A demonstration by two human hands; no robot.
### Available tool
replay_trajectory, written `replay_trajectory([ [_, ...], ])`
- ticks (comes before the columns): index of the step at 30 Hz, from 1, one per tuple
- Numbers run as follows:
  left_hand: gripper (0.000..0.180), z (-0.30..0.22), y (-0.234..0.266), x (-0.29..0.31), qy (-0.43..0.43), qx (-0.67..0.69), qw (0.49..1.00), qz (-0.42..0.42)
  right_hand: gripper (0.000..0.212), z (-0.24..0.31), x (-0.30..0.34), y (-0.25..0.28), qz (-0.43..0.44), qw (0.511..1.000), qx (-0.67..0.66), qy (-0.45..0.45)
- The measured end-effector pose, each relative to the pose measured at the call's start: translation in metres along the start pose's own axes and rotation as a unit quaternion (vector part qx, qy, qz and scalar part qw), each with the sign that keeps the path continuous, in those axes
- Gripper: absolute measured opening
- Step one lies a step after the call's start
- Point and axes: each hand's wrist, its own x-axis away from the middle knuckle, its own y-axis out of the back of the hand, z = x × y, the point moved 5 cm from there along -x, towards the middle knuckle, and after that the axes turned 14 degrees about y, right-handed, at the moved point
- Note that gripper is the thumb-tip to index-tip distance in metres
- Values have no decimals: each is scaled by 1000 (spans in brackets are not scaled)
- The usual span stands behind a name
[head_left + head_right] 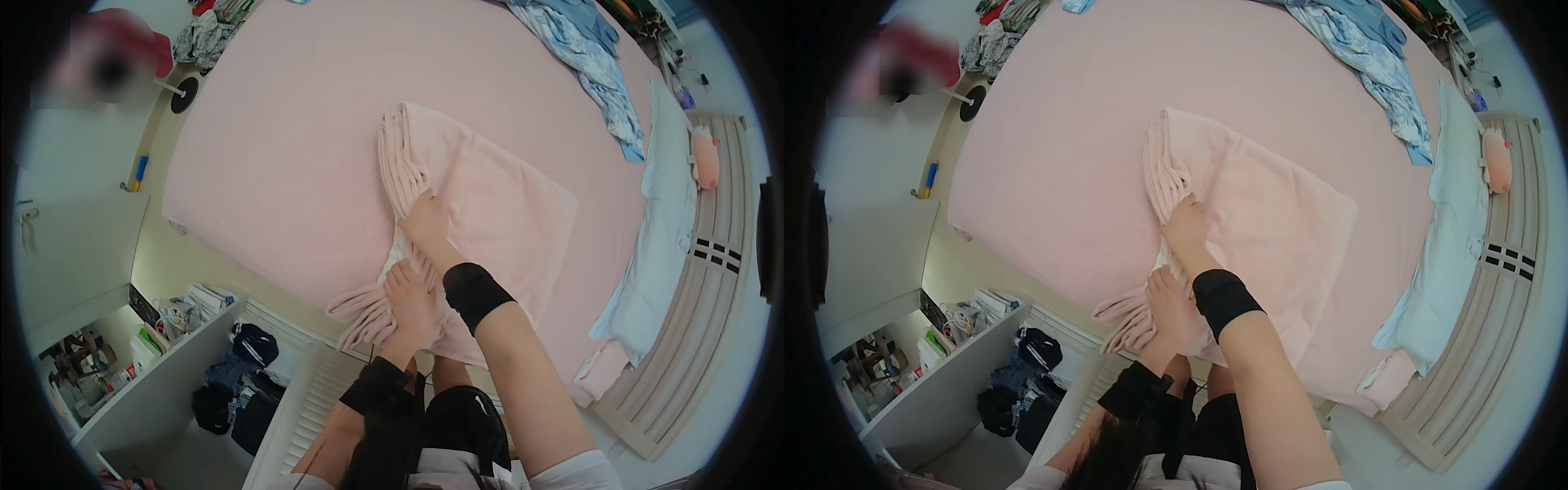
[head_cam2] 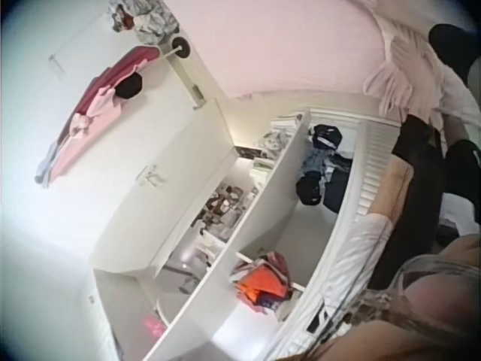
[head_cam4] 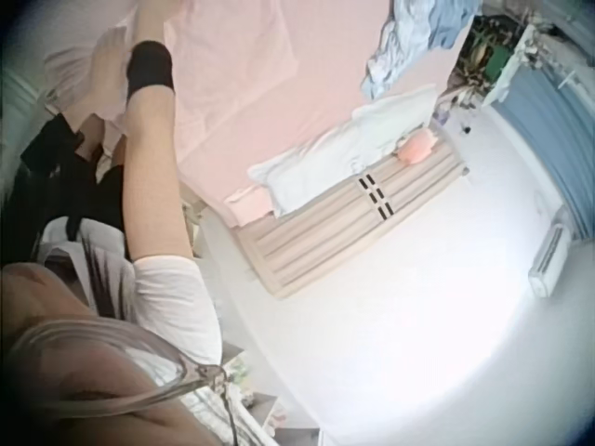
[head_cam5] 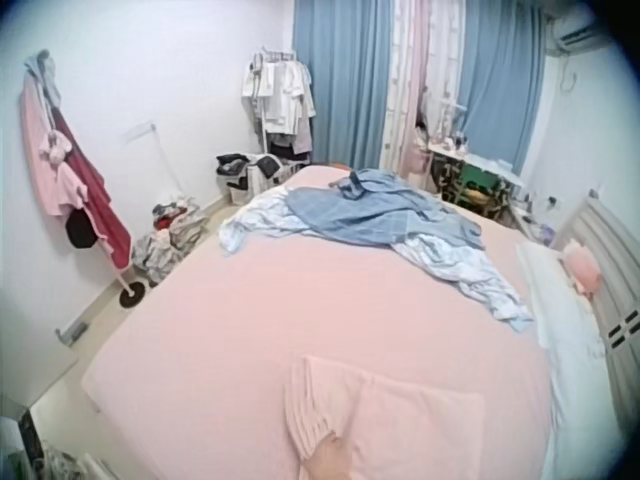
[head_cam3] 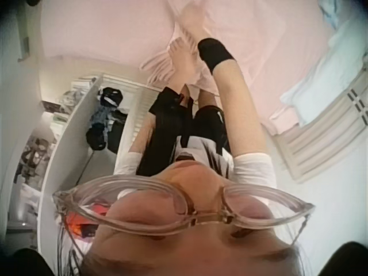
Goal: The person folds a pink blanket on a bed, smooths it with their hands, and then folds a white shirt and a pair of white shorts on the same bed.
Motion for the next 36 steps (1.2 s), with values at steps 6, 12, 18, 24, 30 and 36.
replay_trajectory([
  [6,66,54,22,-22,-31,16,993,112,61,-42,7,8,-6,981,-194,26],
  [12,66,75,8,-19,-40,-140,951,274,60,-55,42,18,-51,974,-219,7],
  [18,50,-10,1,62,-191,-214,907,307,68,-158,123,52,-80,949,-289,-95],
  [24,49,-61,-34,168,-334,-230,844,351,53,-242,274,85,-83,774,-609,-153],
  [30,48,-71,-54,207,-378,-247,800,396,48,-287,338,54,-137,718,-634,-251],
  [36,56,-90,-21,168,-310,-310,788,432,49,-284,290,46,-146,818,-540,-133],
])
